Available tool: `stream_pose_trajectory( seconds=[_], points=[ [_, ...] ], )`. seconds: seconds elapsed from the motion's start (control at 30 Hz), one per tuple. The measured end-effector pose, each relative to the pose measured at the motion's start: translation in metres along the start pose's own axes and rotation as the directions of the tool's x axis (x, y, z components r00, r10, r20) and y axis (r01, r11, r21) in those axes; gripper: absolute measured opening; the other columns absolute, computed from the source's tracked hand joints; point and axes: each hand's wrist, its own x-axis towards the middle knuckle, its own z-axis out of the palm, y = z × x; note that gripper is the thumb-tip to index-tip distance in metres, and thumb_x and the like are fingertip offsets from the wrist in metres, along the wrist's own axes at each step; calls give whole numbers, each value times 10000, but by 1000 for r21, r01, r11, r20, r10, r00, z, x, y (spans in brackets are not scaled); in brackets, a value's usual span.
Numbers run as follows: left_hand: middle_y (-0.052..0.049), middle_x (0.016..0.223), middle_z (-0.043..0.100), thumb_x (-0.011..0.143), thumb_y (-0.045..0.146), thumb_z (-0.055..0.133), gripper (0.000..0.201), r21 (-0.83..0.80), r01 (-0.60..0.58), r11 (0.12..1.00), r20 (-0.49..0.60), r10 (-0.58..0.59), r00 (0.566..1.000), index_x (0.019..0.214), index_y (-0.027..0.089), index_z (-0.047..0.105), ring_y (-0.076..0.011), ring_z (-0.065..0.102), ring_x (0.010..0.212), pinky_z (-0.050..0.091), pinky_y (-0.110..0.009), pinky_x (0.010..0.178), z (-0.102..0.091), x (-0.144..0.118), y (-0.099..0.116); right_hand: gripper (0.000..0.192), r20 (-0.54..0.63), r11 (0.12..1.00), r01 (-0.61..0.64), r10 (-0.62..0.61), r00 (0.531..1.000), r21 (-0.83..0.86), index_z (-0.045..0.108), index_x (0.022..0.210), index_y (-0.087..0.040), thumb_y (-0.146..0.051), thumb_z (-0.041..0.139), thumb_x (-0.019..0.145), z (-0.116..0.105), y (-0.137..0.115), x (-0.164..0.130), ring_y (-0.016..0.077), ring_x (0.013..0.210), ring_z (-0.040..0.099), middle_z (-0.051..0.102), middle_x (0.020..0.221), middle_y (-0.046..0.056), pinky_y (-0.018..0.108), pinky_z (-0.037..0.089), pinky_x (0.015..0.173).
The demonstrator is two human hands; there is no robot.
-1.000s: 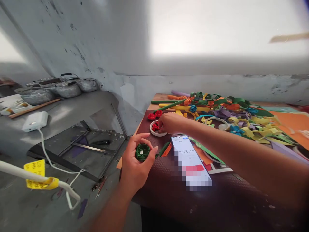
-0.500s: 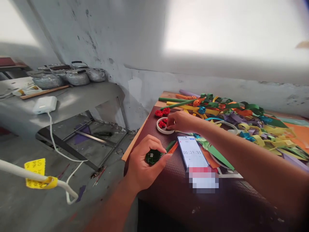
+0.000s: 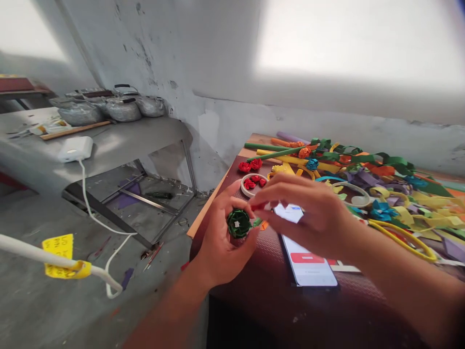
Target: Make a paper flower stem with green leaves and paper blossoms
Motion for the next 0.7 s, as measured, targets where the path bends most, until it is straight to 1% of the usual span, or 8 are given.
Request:
stream_pose_trajectory(
  seconds=[0.03,0.1,0.17,0.23,0.4,0.5,0.6,0.7],
  points=[
    [-35,1073,634,899,182,670,736,-26,-7,1000,11,8,1000,1522,338,309,-157,635,898,536,-285,771,0,0,-1,128,21,999,51,-51,998,0,700,1064,-192,-196,616,967,4,-7,-3,165,815,615,690,929,61,285,499,728],
    [-42,1122,648,885,179,695,773,-70,7,997,17,-5,1000,1533,331,302,-155,639,919,541,-281,794,1,-1,-2,125,93,994,98,-93,991,-43,688,1056,-175,-192,584,987,12,-14,-6,178,822,612,694,923,73,306,494,743],
    [-38,1118,663,860,168,730,826,-98,39,994,7,-38,999,1541,330,292,-151,646,918,542,-267,795,1,-1,-3,131,137,989,115,-102,985,-90,687,1043,-165,-197,569,998,16,-15,-6,190,836,617,704,939,82,328,488,764],
    [-30,1110,676,851,151,740,852,-116,54,992,-3,-55,998,1545,341,285,-144,652,915,541,-255,793,1,-2,-4,129,145,987,115,-99,985,-110,688,1045,-166,-200,573,996,17,-14,-5,197,846,622,712,954,84,341,484,776],
    [-17,1118,689,851,120,732,864,-151,43,988,-7,-45,999,1540,388,285,-142,663,954,541,-243,801,2,-4,-7,218,133,991,8,10,991,-136,671,1167,-222,-160,610,967,13,-19,-3,208,899,629,724,967,49,361,480,844],
    [-28,1135,693,850,117,735,866,-158,40,987,-18,-44,999,1542,387,289,-144,665,962,543,-231,782,3,-5,-8,279,157,988,-45,69,985,-149,673,1212,-260,-176,654,946,11,-24,-2,211,917,625,712,977,38,355,486,837],
    [-30,1169,689,846,98,730,865,-174,32,984,-9,-34,999,1538,398,306,-146,666,980,544,-226,781,2,-5,-7,257,178,985,-55,84,980,-163,694,1184,-262,-196,676,936,9,-28,1,216,916,620,700,978,42,357,487,832],
    [-17,1176,685,845,91,731,869,-218,53,974,4,-53,999,1528,432,314,-153,674,999,557,-236,794,2,-5,-5,254,177,986,-51,80,981,-161,705,1179,-263,-215,693,930,8,-30,3,214,922,616,695,974,42,355,481,850]
  ],
)
